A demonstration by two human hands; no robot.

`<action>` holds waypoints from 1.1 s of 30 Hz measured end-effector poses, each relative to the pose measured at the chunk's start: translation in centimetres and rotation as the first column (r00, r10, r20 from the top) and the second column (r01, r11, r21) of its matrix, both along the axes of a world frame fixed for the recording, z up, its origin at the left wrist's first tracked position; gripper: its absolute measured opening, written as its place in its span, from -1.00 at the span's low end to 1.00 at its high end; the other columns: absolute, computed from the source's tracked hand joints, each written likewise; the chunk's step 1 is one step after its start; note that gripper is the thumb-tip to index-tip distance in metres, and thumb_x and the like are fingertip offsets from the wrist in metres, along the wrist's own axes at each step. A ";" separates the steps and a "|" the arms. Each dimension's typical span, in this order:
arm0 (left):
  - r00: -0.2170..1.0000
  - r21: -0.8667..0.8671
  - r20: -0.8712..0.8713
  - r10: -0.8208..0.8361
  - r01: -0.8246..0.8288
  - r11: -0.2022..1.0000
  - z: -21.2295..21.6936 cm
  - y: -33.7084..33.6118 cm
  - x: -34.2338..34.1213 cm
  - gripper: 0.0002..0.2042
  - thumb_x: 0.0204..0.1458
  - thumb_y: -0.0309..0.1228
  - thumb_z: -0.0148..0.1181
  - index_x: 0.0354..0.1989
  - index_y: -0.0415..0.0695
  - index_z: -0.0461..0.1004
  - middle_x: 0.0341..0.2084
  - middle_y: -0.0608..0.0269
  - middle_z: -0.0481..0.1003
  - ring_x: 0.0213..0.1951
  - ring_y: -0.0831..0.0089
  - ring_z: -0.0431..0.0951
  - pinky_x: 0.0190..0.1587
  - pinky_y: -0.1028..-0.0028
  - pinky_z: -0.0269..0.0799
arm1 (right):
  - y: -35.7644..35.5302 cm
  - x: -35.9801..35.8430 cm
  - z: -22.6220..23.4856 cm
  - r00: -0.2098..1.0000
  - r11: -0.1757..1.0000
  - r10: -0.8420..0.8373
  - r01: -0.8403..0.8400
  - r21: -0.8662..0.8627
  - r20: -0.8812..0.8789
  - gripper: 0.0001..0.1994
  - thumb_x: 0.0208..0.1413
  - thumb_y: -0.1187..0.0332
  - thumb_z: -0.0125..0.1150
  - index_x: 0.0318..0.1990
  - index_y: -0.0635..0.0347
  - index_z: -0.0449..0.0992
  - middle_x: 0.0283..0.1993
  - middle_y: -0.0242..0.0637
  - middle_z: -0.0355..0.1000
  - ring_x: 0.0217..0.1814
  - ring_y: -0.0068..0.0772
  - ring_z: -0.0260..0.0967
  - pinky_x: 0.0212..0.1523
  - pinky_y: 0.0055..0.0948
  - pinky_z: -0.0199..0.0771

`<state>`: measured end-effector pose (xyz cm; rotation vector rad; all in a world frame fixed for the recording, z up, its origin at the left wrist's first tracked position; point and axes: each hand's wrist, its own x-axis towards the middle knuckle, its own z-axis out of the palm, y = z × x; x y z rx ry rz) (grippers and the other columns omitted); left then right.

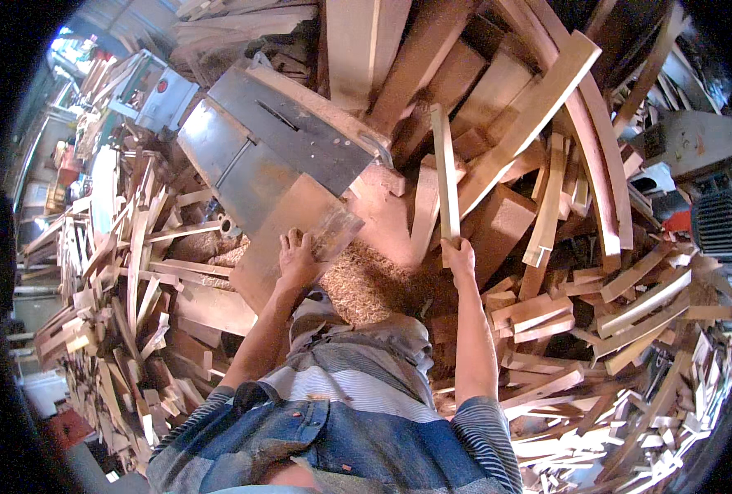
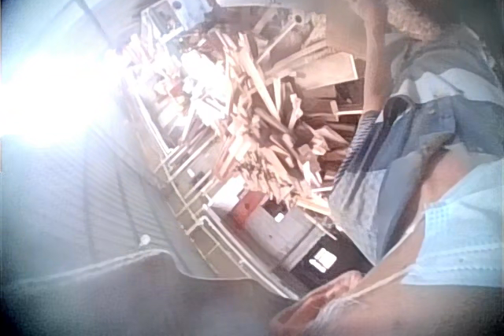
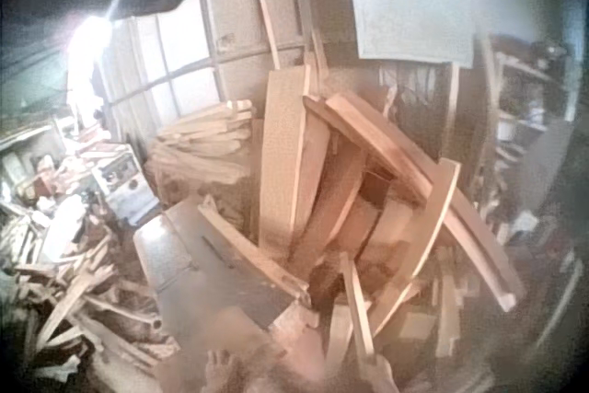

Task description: The person uses a table saw to cut several small wood blocks, then picks up a larger wood piece from a pile and measures its thickness using a tape measure before returning to cut more wood blocks on the saw.

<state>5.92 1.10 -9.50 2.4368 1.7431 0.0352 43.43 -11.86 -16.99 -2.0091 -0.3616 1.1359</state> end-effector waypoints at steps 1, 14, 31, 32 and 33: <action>1.000 -0.012 -0.001 0.012 -0.012 1.000 0.2 -0.1 0.1 -0.37 -0.15 -0.20 0.48 0.14 -0.14 0.46 0.26 -0.17 0.23 0.34 -0.43 0.17 0.21 -0.15 0.36 | 0.0 -0.1 0.3 1.000 1.000 -0.001 0.001 0.001 0.005 -0.48 0.19 0.12 0.39 0.13 0.38 0.51 -0.14 -0.26 0.54 -0.18 -0.46 0.47 -0.14 -0.37 0.50; 0.998 -0.093 -0.063 0.025 -0.031 0.995 0.5 -0.2 -0.2 -0.12 -0.24 0.03 0.54 0.31 -0.08 0.39 0.37 -0.17 0.17 0.39 -0.51 0.10 0.33 -0.18 0.24 | 5.4 4.1 1.8 0.513 0.990 0.131 -0.115 -0.084 0.848 -0.50 0.00 0.13 0.45 0.06 0.16 0.55 0.00 -0.05 0.55 0.09 0.06 0.50 0.12 -0.05 0.50; 0.996 -0.103 -0.092 -0.004 -0.006 0.995 0.8 0.3 -0.1 -0.25 -0.18 -0.06 0.53 0.23 -0.09 0.43 0.34 -0.20 0.22 0.37 -0.44 0.16 0.31 -0.11 0.30 | -7.3 4.8 13.1 0.245 0.965 -0.260 0.053 0.255 0.934 -0.67 0.16 0.27 0.41 0.03 0.19 0.62 -0.06 -0.18 0.59 0.01 -0.22 0.52 0.07 -0.19 0.58; 0.995 -0.079 -0.101 -0.009 0.001 0.997 0.2 0.2 -0.2 -0.24 -0.19 -0.05 0.54 0.23 -0.08 0.43 0.34 -0.19 0.22 0.37 -0.44 0.16 0.32 -0.11 0.30 | -8.1 6.4 12.5 0.286 0.933 -0.332 0.238 0.269 0.899 -0.66 0.19 0.21 0.40 0.04 0.20 0.62 -0.06 -0.16 0.59 -0.03 -0.21 0.52 0.05 -0.20 0.57; 0.994 -0.052 -0.106 -0.019 0.014 0.999 -0.3 0.4 -0.1 -0.22 -0.21 -0.03 0.55 0.23 -0.07 0.43 0.34 -0.19 0.22 0.37 -0.43 0.16 0.32 -0.10 0.30 | -8.8 8.0 11.6 0.409 0.931 -0.325 0.299 0.212 0.853 -0.63 0.20 0.18 0.38 0.05 0.21 0.60 -0.06 -0.14 0.58 -0.05 -0.18 0.51 0.05 -0.19 0.57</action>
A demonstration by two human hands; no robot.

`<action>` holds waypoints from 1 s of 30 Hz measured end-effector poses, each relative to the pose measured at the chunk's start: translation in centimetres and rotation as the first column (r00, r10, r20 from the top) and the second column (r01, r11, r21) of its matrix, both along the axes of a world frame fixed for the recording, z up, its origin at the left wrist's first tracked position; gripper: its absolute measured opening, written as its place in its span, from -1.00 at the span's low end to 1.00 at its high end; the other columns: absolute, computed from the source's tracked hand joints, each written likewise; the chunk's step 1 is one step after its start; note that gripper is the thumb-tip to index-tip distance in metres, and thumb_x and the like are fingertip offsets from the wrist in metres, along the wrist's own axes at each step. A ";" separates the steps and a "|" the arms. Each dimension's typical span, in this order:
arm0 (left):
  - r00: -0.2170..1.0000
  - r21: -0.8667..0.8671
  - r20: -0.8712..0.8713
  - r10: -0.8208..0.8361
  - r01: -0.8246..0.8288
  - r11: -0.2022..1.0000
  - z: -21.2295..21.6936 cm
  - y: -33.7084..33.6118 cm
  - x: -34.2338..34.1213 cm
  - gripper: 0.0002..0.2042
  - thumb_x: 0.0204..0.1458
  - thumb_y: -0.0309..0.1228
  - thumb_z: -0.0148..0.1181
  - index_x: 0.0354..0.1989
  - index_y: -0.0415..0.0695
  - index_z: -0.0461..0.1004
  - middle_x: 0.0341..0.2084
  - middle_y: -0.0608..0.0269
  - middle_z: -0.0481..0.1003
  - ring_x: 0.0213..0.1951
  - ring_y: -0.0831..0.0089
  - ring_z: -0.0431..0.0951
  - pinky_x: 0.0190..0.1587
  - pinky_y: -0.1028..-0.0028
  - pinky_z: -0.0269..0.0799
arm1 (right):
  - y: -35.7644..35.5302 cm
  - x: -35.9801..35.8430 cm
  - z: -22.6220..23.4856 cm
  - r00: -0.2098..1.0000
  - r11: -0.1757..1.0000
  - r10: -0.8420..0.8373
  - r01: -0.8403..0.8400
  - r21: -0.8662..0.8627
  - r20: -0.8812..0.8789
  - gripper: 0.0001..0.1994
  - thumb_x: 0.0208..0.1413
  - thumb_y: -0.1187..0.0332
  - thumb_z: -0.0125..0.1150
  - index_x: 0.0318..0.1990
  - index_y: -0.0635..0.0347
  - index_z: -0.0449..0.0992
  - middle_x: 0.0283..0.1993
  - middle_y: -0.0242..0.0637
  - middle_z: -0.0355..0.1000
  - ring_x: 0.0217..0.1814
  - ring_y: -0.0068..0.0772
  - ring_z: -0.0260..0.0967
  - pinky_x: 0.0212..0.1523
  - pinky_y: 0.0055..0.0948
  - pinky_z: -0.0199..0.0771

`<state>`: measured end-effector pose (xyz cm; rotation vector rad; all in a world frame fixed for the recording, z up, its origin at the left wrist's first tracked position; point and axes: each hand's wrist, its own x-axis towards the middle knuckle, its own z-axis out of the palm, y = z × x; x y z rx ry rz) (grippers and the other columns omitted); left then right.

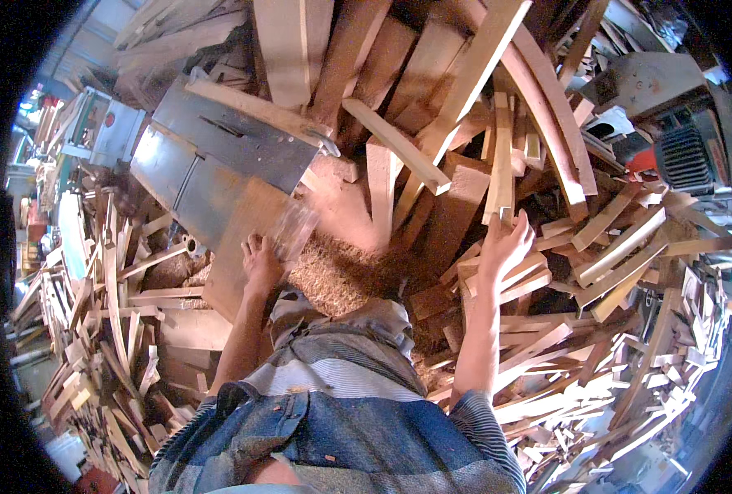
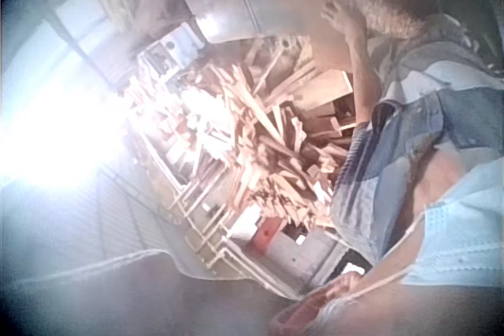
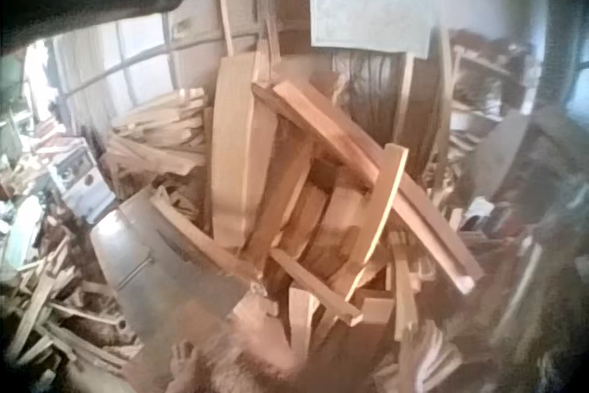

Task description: The person uses a table saw to cut several small wood blocks, then picks up a larger wood piece from a pile and measures its thickness using a tape measure before returning to cut more wood blocks on the saw.

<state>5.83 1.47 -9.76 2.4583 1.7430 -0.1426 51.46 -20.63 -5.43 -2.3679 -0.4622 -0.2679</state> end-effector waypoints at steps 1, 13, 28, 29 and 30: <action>1.000 -0.007 0.004 -0.003 0.003 1.000 -0.2 0.2 0.2 -0.20 -0.22 -0.02 0.56 0.23 -0.07 0.43 0.34 -0.19 0.21 0.38 -0.44 0.15 0.33 -0.10 0.29 | -0.4 1.9 -0.6 0.989 1.000 -0.025 0.023 -0.016 -0.149 -0.60 0.21 0.15 0.37 0.07 0.22 0.59 -0.05 -0.12 0.57 -0.07 -0.15 0.51 0.05 -0.17 0.57; 1.000 -0.024 0.017 0.022 -0.022 0.999 0.7 -0.2 0.3 -0.10 -0.29 0.06 0.60 0.25 -0.16 0.41 0.36 -0.19 0.20 0.37 -0.48 0.14 0.37 -0.12 0.23 | -4.0 4.9 2.6 0.969 0.969 0.234 -0.225 -0.104 0.079 -0.70 0.31 0.35 0.19 0.07 0.40 0.49 -0.07 0.09 0.54 0.01 0.15 0.52 0.03 -0.05 0.55; 0.994 0.113 0.100 -0.035 0.024 0.993 -0.7 -1.0 -0.5 -0.15 -0.26 0.04 0.57 0.20 -0.16 0.40 0.33 -0.23 0.22 0.35 -0.52 0.16 0.31 -0.22 0.25 | -17.8 -2.8 12.7 0.985 0.966 0.162 -0.145 -0.215 0.061 -0.62 0.22 0.48 0.20 0.18 0.41 0.46 0.07 0.12 0.49 0.06 0.19 0.44 0.13 0.00 0.42; 0.994 0.160 0.101 -0.037 0.020 0.987 -1.4 -1.1 -0.9 -0.16 -0.27 0.03 0.58 0.20 -0.13 0.40 0.33 -0.20 0.21 0.33 -0.55 0.18 0.26 -0.25 0.31 | -18.5 -3.3 13.0 0.981 0.965 0.175 -0.155 -0.210 0.079 -0.62 0.22 0.48 0.21 0.17 0.43 0.46 0.04 0.14 0.48 0.02 0.21 0.44 0.09 0.01 0.43; 0.998 0.047 0.062 -0.033 0.030 0.998 -0.4 -1.0 -0.6 -0.19 -0.23 0.06 0.53 0.19 -0.12 0.41 0.33 -0.16 0.20 0.34 -0.52 0.18 0.25 -0.23 0.31 | -19.4 -4.0 13.1 0.979 0.966 0.181 -0.158 -0.206 0.098 -0.62 0.22 0.47 0.23 0.16 0.45 0.46 0.01 0.16 0.48 -0.01 0.22 0.43 0.05 0.03 0.44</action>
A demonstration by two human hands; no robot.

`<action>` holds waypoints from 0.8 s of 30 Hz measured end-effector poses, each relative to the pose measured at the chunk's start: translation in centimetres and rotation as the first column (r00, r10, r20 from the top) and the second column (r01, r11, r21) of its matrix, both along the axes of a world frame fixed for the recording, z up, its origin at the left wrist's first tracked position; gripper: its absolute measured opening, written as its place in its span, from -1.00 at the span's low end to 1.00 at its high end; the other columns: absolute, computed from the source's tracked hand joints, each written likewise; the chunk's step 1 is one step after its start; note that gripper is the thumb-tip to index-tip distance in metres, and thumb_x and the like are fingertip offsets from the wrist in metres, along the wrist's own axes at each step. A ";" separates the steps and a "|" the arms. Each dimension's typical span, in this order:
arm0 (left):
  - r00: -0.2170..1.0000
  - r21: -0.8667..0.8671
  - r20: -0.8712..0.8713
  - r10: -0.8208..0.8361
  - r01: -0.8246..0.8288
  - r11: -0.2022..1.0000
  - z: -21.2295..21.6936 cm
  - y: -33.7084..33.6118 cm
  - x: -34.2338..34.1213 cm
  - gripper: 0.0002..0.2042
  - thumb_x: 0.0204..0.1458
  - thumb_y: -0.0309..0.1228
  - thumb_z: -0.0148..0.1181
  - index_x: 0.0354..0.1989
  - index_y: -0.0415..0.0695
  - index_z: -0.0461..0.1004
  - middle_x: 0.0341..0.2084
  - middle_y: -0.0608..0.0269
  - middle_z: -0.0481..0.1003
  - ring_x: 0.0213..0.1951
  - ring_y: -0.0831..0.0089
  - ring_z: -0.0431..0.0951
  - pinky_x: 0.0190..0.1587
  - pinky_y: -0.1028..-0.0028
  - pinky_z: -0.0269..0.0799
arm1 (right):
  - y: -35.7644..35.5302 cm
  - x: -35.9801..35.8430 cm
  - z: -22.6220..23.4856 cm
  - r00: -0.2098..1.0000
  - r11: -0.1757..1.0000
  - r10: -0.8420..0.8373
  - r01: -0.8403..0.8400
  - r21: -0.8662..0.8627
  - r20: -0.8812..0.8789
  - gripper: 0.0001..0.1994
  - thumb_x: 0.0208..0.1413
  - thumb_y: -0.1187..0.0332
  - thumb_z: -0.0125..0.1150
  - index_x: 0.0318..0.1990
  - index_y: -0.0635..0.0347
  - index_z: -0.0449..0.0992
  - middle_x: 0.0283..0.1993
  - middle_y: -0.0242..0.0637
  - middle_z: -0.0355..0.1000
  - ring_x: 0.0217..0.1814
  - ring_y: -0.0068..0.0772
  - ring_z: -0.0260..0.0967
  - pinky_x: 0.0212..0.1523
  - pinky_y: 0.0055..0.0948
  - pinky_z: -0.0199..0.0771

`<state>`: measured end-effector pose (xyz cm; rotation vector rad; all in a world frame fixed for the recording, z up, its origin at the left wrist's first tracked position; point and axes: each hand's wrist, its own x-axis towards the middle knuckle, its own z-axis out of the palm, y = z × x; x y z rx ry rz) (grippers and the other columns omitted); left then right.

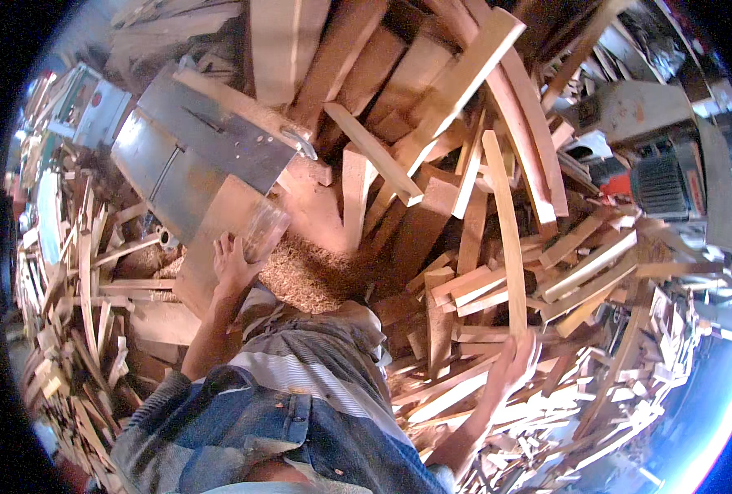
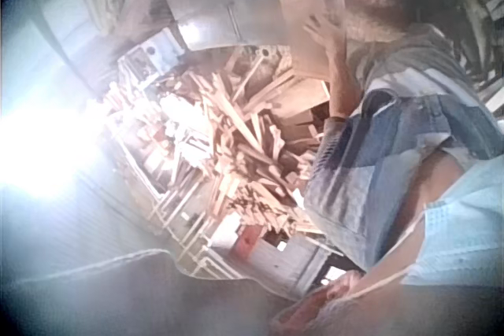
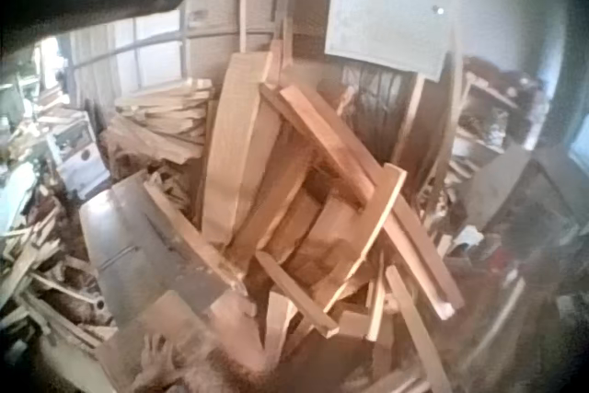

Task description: The person uses a table saw to cut several small wood blocks, then picks up a larger wood piece from a pile and measures its thickness using a tape measure before returning to cut more wood blocks on the saw.

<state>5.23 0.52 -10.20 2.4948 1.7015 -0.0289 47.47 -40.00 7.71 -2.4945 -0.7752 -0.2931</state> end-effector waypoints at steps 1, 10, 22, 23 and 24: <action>1.000 -0.003 0.014 0.013 -0.013 1.000 0.1 -0.1 0.1 -0.20 -0.23 0.06 0.52 0.18 -0.12 0.42 0.32 -0.15 0.20 0.34 -0.51 0.17 0.25 -0.21 0.31 | -0.6 -0.7 -0.2 0.999 1.000 -0.002 0.003 0.024 -0.047 -0.59 0.24 0.43 0.22 0.19 0.48 0.45 0.06 0.17 0.48 0.09 0.23 0.43 0.14 0.00 0.42; 0.986 0.006 0.157 0.065 -0.067 0.998 0.1 -0.2 -2.1 -0.34 -0.10 -0.06 0.47 0.14 -0.16 0.45 0.22 -0.14 0.32 0.36 -0.26 0.21 0.31 -0.07 0.22 | 14.6 -7.1 -5.4 0.857 0.892 0.442 -0.391 0.225 -0.265 -0.64 0.25 0.38 0.18 0.13 0.42 0.51 -0.01 0.04 0.52 -0.03 0.04 0.49 -0.02 -0.01 0.54; 0.307 -0.249 0.454 0.836 -0.857 0.450 -3.5 -14.3 -17.0 -0.31 0.05 -0.06 0.43 0.18 -0.36 0.38 0.25 -0.26 0.37 0.25 -0.12 0.39 0.33 0.06 0.27 | 43.9 -11.3 -20.9 0.640 0.666 0.736 -0.743 0.067 -0.221 -0.68 0.34 0.32 0.15 0.12 0.32 0.45 0.04 0.12 0.46 0.11 0.24 0.42 0.07 0.10 0.49; 0.183 -0.306 0.475 0.860 -0.883 0.357 -4.7 -15.1 -17.4 -0.31 0.08 -0.05 0.42 0.18 -0.38 0.37 0.26 -0.26 0.37 0.23 -0.09 0.42 0.31 0.07 0.30 | 45.9 -12.0 -21.4 0.632 0.659 0.732 -0.752 0.027 -0.253 -0.68 0.33 0.31 0.16 0.12 0.32 0.44 0.04 0.11 0.46 0.12 0.23 0.42 0.07 0.11 0.50; 0.087 -0.556 0.430 0.899 -0.758 0.340 -1.3 -12.7 -16.3 -0.27 0.14 -0.03 0.38 0.22 -0.45 0.33 0.20 -0.19 0.46 0.16 0.06 0.51 0.23 0.19 0.39 | 47.2 -11.5 -22.5 0.655 0.675 0.702 -0.737 -0.032 -0.279 -0.68 0.33 0.31 0.16 0.11 0.31 0.43 0.03 0.10 0.45 0.13 0.22 0.42 0.06 0.11 0.51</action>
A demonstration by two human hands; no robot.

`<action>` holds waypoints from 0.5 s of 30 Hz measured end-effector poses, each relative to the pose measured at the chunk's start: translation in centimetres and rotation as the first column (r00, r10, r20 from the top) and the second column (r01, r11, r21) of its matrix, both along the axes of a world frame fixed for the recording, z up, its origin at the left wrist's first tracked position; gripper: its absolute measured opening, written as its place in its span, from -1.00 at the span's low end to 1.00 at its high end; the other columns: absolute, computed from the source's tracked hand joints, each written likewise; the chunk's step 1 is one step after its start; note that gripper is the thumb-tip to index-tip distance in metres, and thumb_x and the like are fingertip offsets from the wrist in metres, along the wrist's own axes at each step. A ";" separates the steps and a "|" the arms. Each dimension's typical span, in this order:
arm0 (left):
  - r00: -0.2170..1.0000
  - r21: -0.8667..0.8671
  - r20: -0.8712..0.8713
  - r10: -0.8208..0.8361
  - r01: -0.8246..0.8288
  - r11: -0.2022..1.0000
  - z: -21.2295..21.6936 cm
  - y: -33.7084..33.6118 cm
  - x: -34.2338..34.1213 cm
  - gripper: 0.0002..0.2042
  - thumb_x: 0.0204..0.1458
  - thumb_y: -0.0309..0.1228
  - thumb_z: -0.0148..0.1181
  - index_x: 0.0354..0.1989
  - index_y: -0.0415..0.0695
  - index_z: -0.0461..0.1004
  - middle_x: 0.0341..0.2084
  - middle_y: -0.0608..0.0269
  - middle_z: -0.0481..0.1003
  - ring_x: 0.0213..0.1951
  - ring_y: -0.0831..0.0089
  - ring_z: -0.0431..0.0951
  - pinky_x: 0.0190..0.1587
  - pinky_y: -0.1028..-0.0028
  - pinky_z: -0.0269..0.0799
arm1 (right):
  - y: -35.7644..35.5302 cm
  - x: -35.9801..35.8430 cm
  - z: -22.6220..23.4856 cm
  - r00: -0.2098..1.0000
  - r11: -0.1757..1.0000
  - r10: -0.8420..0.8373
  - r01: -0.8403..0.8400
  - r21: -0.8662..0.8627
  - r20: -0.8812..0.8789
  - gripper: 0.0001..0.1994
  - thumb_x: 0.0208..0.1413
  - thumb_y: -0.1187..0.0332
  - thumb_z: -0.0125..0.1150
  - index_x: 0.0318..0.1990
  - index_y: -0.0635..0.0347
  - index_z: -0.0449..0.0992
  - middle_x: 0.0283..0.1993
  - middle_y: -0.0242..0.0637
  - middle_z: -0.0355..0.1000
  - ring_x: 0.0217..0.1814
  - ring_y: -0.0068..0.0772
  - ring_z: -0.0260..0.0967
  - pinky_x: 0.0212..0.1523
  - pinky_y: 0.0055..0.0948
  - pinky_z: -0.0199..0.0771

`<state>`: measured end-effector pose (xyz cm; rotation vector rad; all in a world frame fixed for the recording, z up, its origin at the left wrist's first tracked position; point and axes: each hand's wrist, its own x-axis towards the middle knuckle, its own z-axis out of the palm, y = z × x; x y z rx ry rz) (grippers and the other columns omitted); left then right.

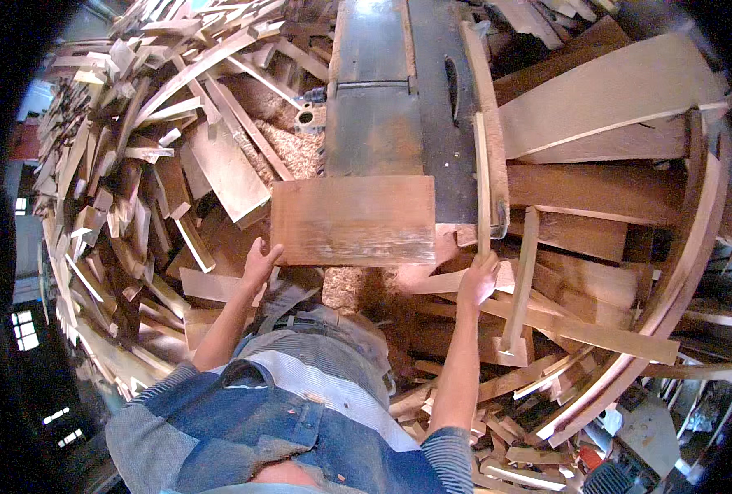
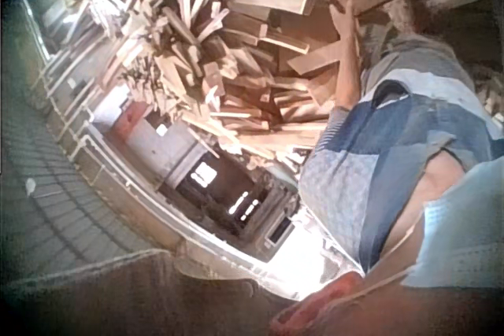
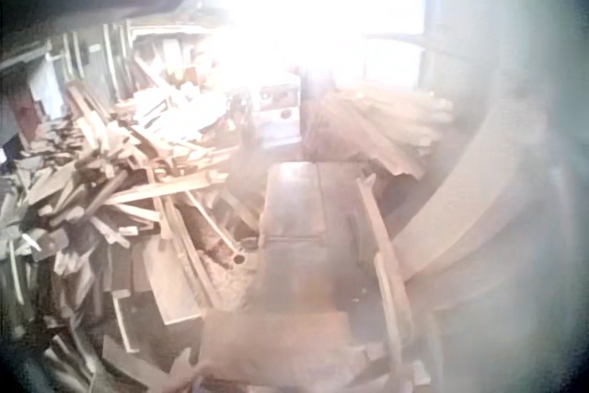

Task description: The person uses a table saw to cut several small wood blocks, then picks up a larger wood piece from a pile and measures its thickness using a tape measure before returning to cut more wood blocks on the saw.

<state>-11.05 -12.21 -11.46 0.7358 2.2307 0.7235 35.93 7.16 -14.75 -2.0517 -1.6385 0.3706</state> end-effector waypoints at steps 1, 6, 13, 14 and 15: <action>0.993 0.042 0.094 0.077 -0.082 0.996 -0.3 0.1 -0.1 -0.27 0.15 -0.02 0.38 0.24 -0.44 0.33 0.18 -0.15 0.48 0.15 0.12 0.52 0.22 0.23 0.39 | 1.8 -0.2 -0.8 0.999 0.999 0.035 -0.036 0.018 0.030 -0.65 0.33 0.30 0.14 0.16 0.32 0.41 0.07 0.11 0.45 0.14 0.22 0.42 0.10 0.10 0.48; 0.893 0.085 0.440 0.097 -0.149 0.985 -1.2 1.5 -0.7 -0.32 0.17 0.00 0.37 0.26 -0.30 0.40 0.07 0.12 0.56 0.05 0.38 0.55 0.17 0.35 0.41 | 4.0 0.1 -1.7 0.979 0.992 0.039 -0.063 0.113 0.202 -0.58 0.30 0.28 0.13 0.23 0.30 0.40 0.18 0.09 0.43 0.14 0.21 0.43 0.14 0.07 0.44; 0.836 0.076 0.525 0.160 -0.234 0.969 -1.3 4.0 0.0 -0.34 0.14 0.07 0.37 0.20 -0.25 0.48 -0.01 0.21 0.58 -0.01 0.47 0.55 0.08 0.39 0.46 | -5.5 -5.2 2.2 0.810 0.845 -0.244 -0.092 -0.527 -0.533 -0.65 0.35 0.19 0.21 0.10 0.28 0.57 -0.07 -0.16 0.57 -0.13 -0.18 0.52 -0.01 -0.17 0.55; 0.844 0.067 0.511 0.165 -0.231 0.971 -1.5 4.2 0.2 -0.34 0.14 0.07 0.38 0.19 -0.26 0.48 -0.03 0.22 0.59 -0.04 0.48 0.56 0.05 0.40 0.47 | -6.9 -4.7 -2.6 0.798 0.949 0.012 -0.198 -0.244 -0.602 -0.54 0.34 0.10 0.24 0.20 0.28 0.51 -0.04 -0.09 0.57 -0.01 -0.37 0.53 -0.08 -0.35 0.57; 0.853 0.058 0.489 0.180 -0.238 0.970 -2.0 4.0 0.0 -0.34 0.14 0.07 0.38 0.18 -0.26 0.49 -0.06 0.23 0.59 -0.07 0.49 0.57 0.03 0.41 0.48 | -6.8 -5.7 -2.0 0.695 0.936 -0.106 -0.171 -0.307 -0.711 -0.52 0.35 0.10 0.23 0.24 0.29 0.48 0.01 -0.10 0.55 0.03 -0.36 0.51 -0.05 -0.35 0.56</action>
